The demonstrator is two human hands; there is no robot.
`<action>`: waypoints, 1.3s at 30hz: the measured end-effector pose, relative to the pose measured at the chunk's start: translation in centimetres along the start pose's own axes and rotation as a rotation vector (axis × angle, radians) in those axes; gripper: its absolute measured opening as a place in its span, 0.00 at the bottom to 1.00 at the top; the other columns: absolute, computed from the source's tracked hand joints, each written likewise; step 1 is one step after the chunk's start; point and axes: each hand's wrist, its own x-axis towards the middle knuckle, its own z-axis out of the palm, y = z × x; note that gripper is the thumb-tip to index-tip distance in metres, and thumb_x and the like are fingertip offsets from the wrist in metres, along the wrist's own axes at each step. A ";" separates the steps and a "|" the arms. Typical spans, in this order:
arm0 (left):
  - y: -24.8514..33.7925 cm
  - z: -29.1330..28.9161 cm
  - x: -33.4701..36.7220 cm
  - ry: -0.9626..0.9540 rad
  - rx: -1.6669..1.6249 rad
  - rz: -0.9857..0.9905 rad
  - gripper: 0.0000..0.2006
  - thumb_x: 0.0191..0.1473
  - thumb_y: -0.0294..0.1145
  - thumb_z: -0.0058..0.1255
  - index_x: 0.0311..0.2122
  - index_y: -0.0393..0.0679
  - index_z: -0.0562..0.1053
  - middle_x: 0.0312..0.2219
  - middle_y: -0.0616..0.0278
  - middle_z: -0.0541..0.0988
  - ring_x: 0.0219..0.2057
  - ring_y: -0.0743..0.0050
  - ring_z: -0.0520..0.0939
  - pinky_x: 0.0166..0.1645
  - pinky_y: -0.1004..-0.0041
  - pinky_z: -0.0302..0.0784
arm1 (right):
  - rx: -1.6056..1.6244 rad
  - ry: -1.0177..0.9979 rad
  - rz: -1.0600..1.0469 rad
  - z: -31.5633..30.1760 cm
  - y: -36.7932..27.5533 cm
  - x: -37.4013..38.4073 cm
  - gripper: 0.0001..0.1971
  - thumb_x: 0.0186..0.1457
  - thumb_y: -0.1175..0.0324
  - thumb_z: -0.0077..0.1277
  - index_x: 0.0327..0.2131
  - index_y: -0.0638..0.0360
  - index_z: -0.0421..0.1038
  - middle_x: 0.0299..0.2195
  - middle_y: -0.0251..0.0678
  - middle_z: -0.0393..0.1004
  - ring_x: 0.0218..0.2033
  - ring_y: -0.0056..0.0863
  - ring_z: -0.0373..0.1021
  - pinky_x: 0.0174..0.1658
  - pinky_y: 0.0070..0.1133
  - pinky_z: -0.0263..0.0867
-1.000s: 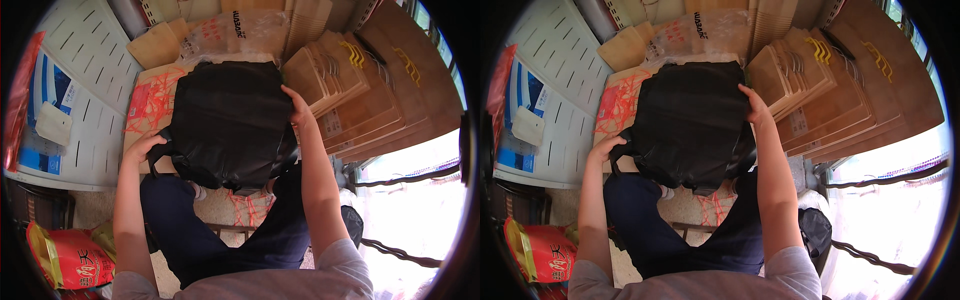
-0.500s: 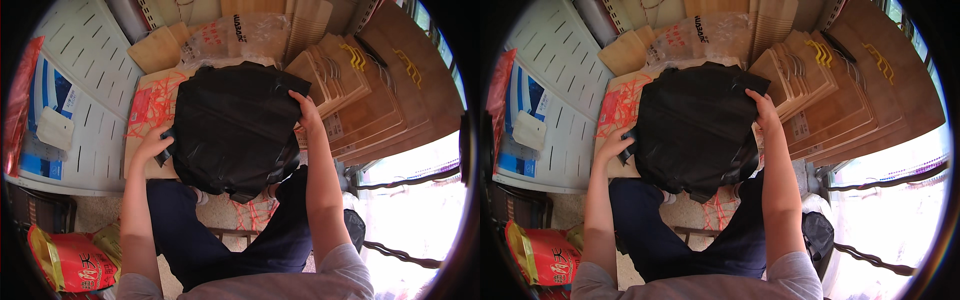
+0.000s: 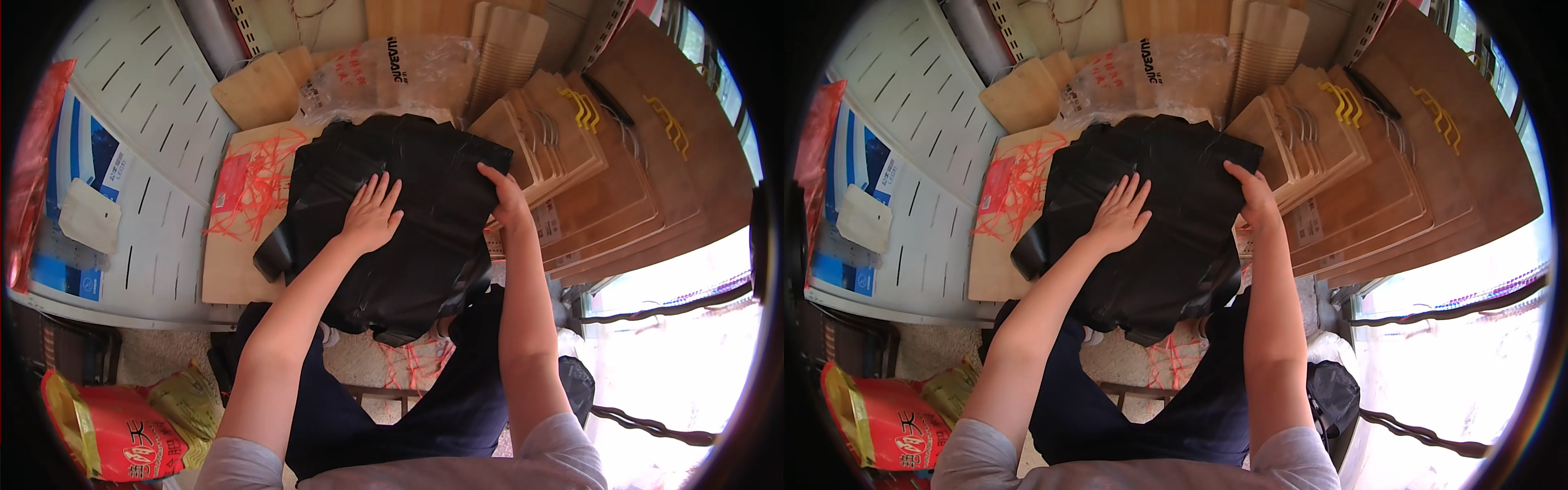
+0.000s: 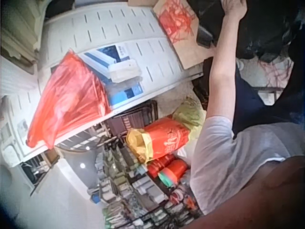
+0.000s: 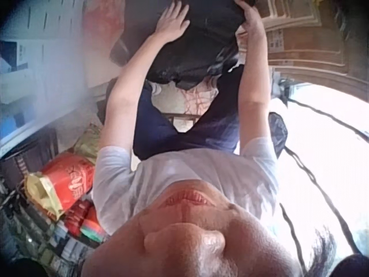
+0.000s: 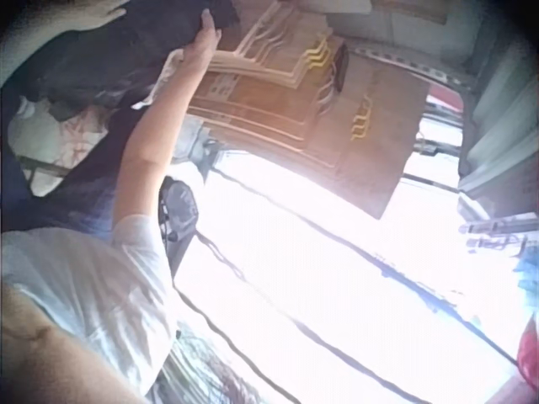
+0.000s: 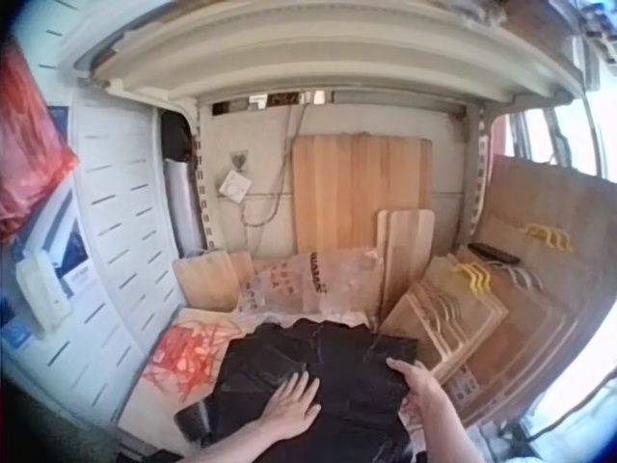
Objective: The person folds black plastic bags into strips, ties each folded bag with a plastic string by hand, and sets the tied bundles aside.
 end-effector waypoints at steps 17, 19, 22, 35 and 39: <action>-2.4 -3.8 -0.2 0.155 -1.723 -0.829 0.31 0.55 0.57 0.49 0.53 0.39 0.68 0.47 0.58 0.75 0.48 0.62 0.75 0.54 0.65 0.70 | -1.021 -0.577 -0.908 6.8 2.5 -8.9 0.22 0.44 0.78 0.52 0.46 0.57 0.73 0.42 0.40 0.76 0.43 0.36 0.72 0.48 0.27 0.67; -1.6 -7.4 -0.8 -0.078 -2.103 -0.716 0.35 0.53 0.63 0.48 0.54 0.41 0.68 0.49 0.57 0.75 0.51 0.62 0.74 0.57 0.62 0.68 | -1.251 -0.685 -0.827 6.7 4.2 -11.2 0.28 0.37 0.79 0.51 0.48 0.53 0.72 0.47 0.39 0.72 0.49 0.39 0.67 0.52 0.30 0.63; -2.5 -7.7 -2.4 -0.073 -2.045 -0.752 0.31 0.55 0.58 0.49 0.55 0.43 0.68 0.51 0.59 0.74 0.53 0.61 0.73 0.58 0.60 0.67 | -1.498 -0.728 -0.848 7.3 7.0 -12.5 0.27 0.39 0.78 0.53 0.48 0.52 0.72 0.49 0.36 0.71 0.51 0.35 0.66 0.53 0.31 0.62; -4.6 -4.1 -3.9 0.239 -1.656 -1.022 0.18 0.50 0.29 0.58 0.46 0.39 0.70 0.41 0.62 0.75 0.45 0.67 0.76 0.48 0.66 0.73 | -1.600 -0.778 -0.822 8.1 8.4 -12.0 0.31 0.35 0.79 0.53 0.49 0.49 0.72 0.52 0.36 0.68 0.54 0.35 0.63 0.54 0.31 0.60; -6.5 -4.3 -2.7 0.308 -1.604 -0.876 0.18 0.50 0.29 0.58 0.47 0.42 0.70 0.41 0.61 0.76 0.44 0.67 0.76 0.45 0.66 0.74 | -1.609 -0.790 -0.805 8.1 8.6 -11.9 0.31 0.35 0.81 0.51 0.49 0.49 0.72 0.53 0.35 0.68 0.55 0.35 0.63 0.54 0.32 0.61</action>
